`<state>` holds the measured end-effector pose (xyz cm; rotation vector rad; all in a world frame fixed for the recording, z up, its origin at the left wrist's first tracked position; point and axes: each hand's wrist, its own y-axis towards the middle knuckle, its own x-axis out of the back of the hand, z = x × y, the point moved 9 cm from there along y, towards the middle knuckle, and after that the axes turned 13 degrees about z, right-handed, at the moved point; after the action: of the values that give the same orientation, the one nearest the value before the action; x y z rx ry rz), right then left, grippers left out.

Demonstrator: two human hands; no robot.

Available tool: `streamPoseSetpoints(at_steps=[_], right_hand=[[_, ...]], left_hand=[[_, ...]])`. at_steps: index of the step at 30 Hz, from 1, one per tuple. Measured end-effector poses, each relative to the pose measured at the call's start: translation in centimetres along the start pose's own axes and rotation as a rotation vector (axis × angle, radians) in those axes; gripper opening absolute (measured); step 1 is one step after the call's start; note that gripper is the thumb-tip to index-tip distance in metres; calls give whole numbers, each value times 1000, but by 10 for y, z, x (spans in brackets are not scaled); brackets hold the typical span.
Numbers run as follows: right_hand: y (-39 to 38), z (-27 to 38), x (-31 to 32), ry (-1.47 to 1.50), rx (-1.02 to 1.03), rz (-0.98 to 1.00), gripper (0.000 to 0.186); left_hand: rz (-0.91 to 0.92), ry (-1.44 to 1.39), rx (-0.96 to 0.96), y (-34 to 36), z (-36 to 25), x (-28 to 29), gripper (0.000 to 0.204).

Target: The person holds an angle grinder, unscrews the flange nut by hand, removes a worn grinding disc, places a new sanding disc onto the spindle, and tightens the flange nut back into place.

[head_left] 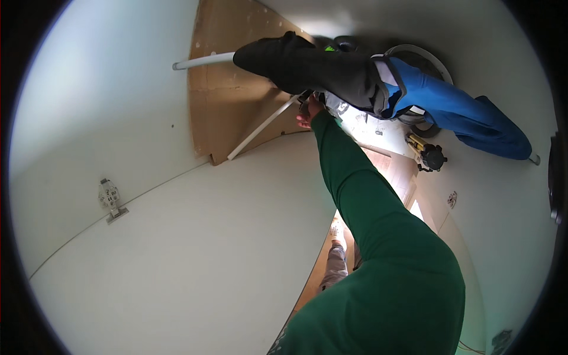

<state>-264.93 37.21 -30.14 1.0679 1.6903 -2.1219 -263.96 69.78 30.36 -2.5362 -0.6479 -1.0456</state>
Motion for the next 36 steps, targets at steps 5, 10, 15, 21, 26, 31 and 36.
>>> streamPoseSetpoints(at_steps=[5, 10, 15, 21, 26, 31, 36], right_hand=[[9, -8, 36, -14, 116, -91, 55], [16, -35, 25, -204, 84, 97, 35], [-27, 4, 41, -523, 270, -68, 29], [-153, 30, 0, -774, 519, -82, 40], [-54, 90, -4, -1117, 838, -245, 39], [0, 130, -26, -1529, 739, -126, 37], [36, 80, 8, -996, 340, 105, 50]], left_hand=[[14, -23, -12, 5, -4, 1, 46], [-11, 1, 36, -14, -6, 6, 44], [-12, 1, 69, -23, -6, 11, 42], [-31, -2, 90, -30, -16, 16, 40], [1, -2, 59, -22, -27, 13, 38], [-16, 7, 54, -28, -30, 14, 36], [-51, 12, 98, -43, -28, 17, 35]])
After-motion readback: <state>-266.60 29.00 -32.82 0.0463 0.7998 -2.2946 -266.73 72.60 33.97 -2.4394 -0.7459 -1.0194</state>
